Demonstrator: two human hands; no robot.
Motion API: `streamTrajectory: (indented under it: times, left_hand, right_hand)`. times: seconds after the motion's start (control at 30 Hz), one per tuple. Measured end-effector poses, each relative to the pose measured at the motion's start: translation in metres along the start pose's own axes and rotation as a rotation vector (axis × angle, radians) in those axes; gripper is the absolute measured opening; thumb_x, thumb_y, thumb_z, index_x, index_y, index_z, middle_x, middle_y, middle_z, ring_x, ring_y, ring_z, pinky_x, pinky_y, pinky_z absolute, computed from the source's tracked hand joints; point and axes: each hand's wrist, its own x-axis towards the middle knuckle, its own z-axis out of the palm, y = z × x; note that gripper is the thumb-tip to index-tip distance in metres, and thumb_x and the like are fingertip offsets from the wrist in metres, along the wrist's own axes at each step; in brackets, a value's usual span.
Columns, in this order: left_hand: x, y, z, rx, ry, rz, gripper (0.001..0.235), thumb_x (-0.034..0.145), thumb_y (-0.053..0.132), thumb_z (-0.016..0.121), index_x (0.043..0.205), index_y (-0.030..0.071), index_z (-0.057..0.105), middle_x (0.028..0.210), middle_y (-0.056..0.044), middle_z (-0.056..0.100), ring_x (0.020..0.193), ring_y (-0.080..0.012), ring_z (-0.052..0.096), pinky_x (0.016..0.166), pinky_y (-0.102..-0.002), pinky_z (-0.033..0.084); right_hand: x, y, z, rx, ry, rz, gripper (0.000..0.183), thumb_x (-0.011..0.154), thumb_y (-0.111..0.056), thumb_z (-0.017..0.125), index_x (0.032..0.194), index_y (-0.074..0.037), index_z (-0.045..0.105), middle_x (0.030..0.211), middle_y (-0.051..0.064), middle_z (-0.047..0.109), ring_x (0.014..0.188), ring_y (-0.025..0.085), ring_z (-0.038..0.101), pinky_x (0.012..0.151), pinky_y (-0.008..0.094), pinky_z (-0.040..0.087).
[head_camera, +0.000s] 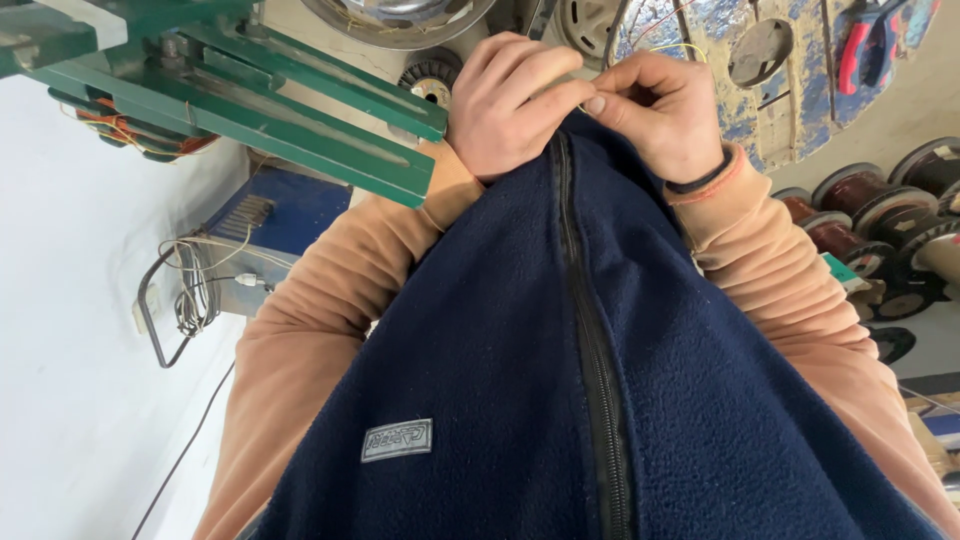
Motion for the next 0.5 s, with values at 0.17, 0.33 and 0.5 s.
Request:
streamTrajectory:
  times: [0.17,0.33,0.5]
  left_hand:
    - [0.0,0.002,-0.003,-0.043,-0.021,-0.029,0.021,0.095,0.007,0.076,0.114,0.009,0.067,0.12,-0.004,0.062,0.108,-0.0264,0.063,0.097,-0.044,0.051]
    - [-0.003,0.001,-0.001,-0.096,-0.07,-0.106,0.021,0.096,0.01,0.075,0.114,0.01,0.065,0.119,-0.005,0.06,0.104,-0.0295,0.063,0.093,-0.043,0.05]
    - [0.002,0.002,-0.004,-0.27,-0.155,-0.097,0.014,0.099,0.012,0.072,0.111,0.011,0.064,0.121,-0.005,0.06,0.106,-0.0305,0.062,0.092,-0.042,0.051]
  right_hand:
    - [-0.002,0.003,-0.003,0.095,-0.002,-0.002,0.009,0.103,-0.004,0.078,0.108,0.002,0.072,0.1,0.001,0.072,0.09,0.005,0.063,0.083,0.021,0.052]
    - [-0.004,0.01,-0.007,0.11,0.042,-0.004,0.006,0.103,0.001,0.073,0.108,0.003,0.071,0.097,0.001,0.069,0.086,0.005,0.06,0.08,0.02,0.049]
    - [0.002,0.028,-0.01,0.156,0.079,0.066,0.004,0.101,0.0,0.066,0.105,0.001,0.066,0.091,0.0,0.066,0.077,0.005,0.059,0.071,0.021,0.048]
